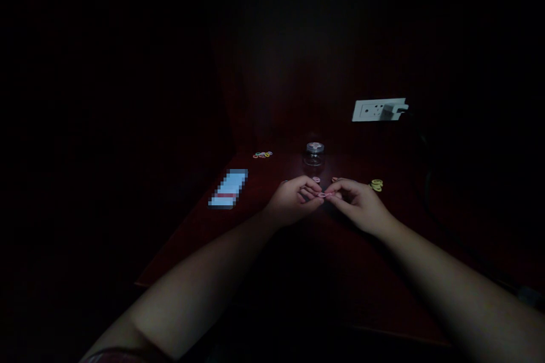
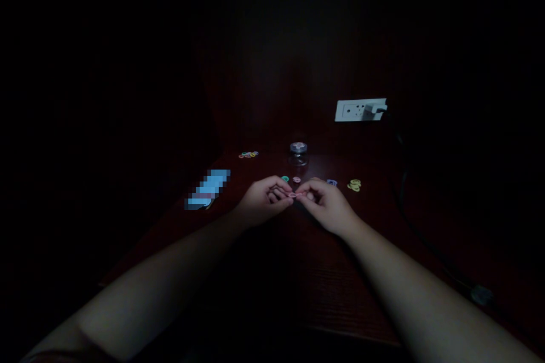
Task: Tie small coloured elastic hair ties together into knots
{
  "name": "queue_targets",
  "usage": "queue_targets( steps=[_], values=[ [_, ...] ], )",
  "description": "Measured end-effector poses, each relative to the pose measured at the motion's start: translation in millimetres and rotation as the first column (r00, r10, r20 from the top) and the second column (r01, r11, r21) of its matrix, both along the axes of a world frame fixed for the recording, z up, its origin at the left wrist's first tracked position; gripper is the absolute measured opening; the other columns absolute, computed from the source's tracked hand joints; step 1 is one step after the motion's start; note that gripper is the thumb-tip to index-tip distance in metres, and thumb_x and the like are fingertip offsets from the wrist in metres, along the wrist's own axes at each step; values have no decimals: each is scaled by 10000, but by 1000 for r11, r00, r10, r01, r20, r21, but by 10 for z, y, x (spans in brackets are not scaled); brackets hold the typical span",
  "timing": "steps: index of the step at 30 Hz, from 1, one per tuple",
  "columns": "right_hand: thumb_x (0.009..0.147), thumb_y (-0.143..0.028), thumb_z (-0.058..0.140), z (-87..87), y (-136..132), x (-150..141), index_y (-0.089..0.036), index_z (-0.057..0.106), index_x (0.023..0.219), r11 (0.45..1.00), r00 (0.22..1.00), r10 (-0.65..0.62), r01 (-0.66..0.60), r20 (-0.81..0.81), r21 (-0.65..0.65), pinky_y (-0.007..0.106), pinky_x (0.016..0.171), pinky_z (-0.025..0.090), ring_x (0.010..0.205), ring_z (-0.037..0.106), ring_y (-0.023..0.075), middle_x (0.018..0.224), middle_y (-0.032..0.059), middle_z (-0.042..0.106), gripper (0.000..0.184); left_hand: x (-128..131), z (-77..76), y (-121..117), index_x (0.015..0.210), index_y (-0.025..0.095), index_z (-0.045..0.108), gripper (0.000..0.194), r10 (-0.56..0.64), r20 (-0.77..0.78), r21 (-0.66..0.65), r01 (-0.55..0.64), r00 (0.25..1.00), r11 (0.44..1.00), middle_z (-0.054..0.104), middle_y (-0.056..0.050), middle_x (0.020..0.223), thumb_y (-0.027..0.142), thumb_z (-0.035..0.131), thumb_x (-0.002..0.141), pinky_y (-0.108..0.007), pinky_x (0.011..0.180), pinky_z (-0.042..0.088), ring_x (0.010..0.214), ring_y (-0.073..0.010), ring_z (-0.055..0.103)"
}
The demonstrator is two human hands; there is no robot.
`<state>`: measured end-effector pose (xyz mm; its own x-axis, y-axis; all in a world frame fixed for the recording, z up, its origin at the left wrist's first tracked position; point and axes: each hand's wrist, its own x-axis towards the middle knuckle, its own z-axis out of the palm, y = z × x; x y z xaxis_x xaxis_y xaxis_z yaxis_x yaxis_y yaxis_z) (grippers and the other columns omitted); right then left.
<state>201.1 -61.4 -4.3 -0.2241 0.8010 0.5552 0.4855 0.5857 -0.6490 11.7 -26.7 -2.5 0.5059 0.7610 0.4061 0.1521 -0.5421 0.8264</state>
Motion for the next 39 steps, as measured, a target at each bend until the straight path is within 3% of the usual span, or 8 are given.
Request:
queue_targets(
  steps=[5,22,28,39],
  values=[
    [841,-352,601,19,-11,-10,-182,666,833,1000,1000,4,-4,-13,-1,316,668,478,717,571,177,752,47,626,182,-9,-8,5,914,130,649,170,-4,-25,47,6,1000,999,687,-48,832,221,625,772,-182,584,451,706,-99,621],
    [811,-333,617,-2,-9,-27,-181,631,909,997,995,34,-40,-95,-62,258,508,417,550,471,122,628,-9,526,181,0,4,3,853,136,651,142,42,-6,24,-41,999,999,686,-40,799,246,653,763,-188,579,470,697,-106,626],
    [778,-362,645,7,-20,-39,-185,620,930,996,991,42,-52,-124,-76,260,506,429,541,487,121,659,-2,560,235,-1,-4,14,847,132,641,164,45,6,25,-45,999,999,684,-42,792,273,660,764,-182,575,458,693,-102,620],
    [809,-328,626,-7,-6,-20,-178,625,890,995,993,31,-41,-115,-92,254,518,395,562,457,122,616,-14,511,170,9,-32,23,856,127,640,164,26,12,6,-26,1000,1000,694,-50,806,254,668,756,-181,580,461,698,-103,630]
  ],
)
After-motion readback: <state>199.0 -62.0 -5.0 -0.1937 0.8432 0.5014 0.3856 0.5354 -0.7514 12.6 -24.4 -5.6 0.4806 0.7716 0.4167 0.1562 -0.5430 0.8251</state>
